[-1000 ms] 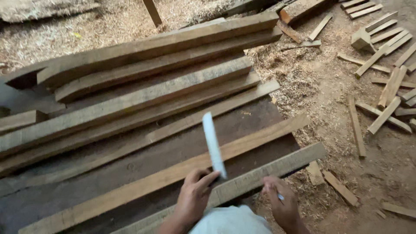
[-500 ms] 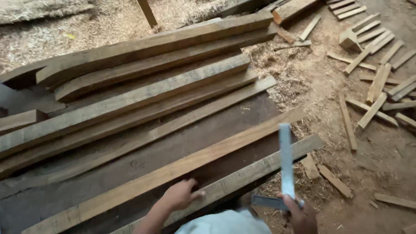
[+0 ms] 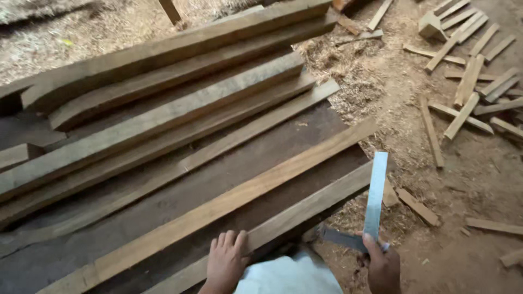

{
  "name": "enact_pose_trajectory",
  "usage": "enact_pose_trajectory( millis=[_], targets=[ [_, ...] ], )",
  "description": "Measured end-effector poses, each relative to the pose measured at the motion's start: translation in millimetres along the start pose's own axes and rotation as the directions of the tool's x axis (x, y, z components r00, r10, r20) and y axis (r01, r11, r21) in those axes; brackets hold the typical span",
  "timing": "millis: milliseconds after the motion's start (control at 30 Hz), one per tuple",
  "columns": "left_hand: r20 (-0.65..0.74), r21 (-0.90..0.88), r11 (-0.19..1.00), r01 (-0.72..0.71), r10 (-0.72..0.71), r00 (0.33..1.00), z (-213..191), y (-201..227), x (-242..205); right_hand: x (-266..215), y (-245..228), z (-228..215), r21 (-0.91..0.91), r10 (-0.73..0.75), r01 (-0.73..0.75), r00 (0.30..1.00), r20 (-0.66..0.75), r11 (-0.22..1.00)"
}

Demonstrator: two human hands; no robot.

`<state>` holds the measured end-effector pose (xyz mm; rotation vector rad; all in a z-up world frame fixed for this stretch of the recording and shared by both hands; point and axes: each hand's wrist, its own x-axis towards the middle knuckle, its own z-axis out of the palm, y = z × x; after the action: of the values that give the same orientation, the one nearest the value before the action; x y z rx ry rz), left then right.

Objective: The person uses a metal square and a pen to mark straight lines on several curved wooden planks laid on a workbench. They reposition the square and pen repeatedly to draw lines on multiple pieces.

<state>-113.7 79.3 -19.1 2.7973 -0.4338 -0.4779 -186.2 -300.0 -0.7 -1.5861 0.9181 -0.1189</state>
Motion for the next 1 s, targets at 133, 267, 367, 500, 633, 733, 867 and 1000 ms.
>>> enact_pose_trajectory(
  millis=[133,267,367,500,633,733,867,1000],
  targets=[
    [-0.338,-0.08,0.977,-0.196,0.159,0.928,-27,-2,11,4,-21,7,0.001,-0.072,0.072,0.997,0.025,0.997],
    [-0.533,0.105,0.989,-0.106,0.146,0.833,-51,-11,42,10,-21,12,0.081,-0.062,0.06,0.998,0.026,0.995],
    [-0.326,0.055,0.998,-0.001,0.019,0.945,-59,-25,74,18,-10,10,0.045,-0.111,0.11,0.994,0.006,0.993],
    [0.176,-0.377,0.901,0.214,-0.157,0.972,-82,-58,104,30,14,-2,-0.05,-0.058,0.058,0.998,-0.011,0.997],
    [0.305,-0.392,0.912,0.119,0.006,0.952,-108,-75,130,47,34,-9,0.017,0.041,-0.041,0.999,-0.028,0.999],
    [0.256,-0.08,0.99,0.116,-0.092,0.962,-104,-72,135,54,36,-4,-0.004,0.019,-0.019,0.997,-0.073,1.0],
    [0.192,-0.018,0.998,0.067,-0.062,0.979,-88,-75,131,53,10,22,-0.013,-0.016,0.015,0.994,-0.108,1.0],
    [-0.035,0.038,0.999,-0.023,0.025,0.999,-60,-75,115,22,-15,29,0.02,-0.068,0.067,0.996,0.061,0.998]
  ],
)
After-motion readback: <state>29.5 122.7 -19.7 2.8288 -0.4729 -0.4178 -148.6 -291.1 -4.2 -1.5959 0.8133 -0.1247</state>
